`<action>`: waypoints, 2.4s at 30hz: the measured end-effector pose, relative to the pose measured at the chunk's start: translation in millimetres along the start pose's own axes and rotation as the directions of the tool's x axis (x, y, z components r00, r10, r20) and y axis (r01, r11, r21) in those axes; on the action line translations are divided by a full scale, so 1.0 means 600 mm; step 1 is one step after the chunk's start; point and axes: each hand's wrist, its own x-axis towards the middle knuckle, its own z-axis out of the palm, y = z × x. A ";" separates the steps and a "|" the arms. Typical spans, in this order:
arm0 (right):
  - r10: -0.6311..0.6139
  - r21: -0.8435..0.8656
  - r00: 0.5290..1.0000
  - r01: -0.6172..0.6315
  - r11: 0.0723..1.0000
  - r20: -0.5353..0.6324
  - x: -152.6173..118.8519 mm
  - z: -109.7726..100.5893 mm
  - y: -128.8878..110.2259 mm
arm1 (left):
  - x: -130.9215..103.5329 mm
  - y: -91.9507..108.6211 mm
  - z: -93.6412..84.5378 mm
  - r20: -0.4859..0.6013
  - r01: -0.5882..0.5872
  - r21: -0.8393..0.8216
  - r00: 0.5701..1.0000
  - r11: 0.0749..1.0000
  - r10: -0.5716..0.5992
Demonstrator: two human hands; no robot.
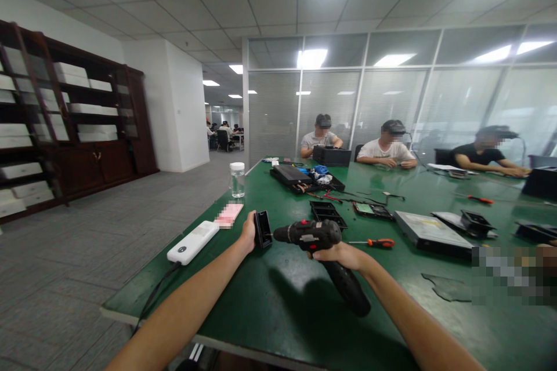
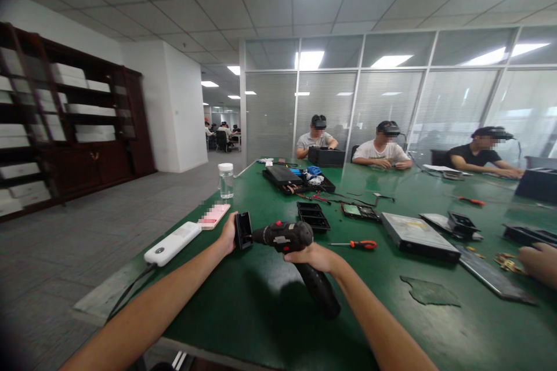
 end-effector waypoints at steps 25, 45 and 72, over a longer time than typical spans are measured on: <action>0.060 0.012 0.997 -0.059 0.998 -0.053 0.000 0.004 0.002 | 0.002 -0.001 -0.002 0.043 -0.084 0.077 0.996 0.993 0.081; 0.048 0.003 0.997 -0.048 0.999 -0.054 0.002 0.004 0.005 | 0.004 -0.002 -0.003 0.046 -0.090 0.074 0.995 0.993 0.086; 0.074 0.020 0.996 -0.073 0.997 -0.051 0.002 0.003 0.006 | -0.004 0.000 0.000 0.035 -0.077 0.076 0.997 0.994 0.075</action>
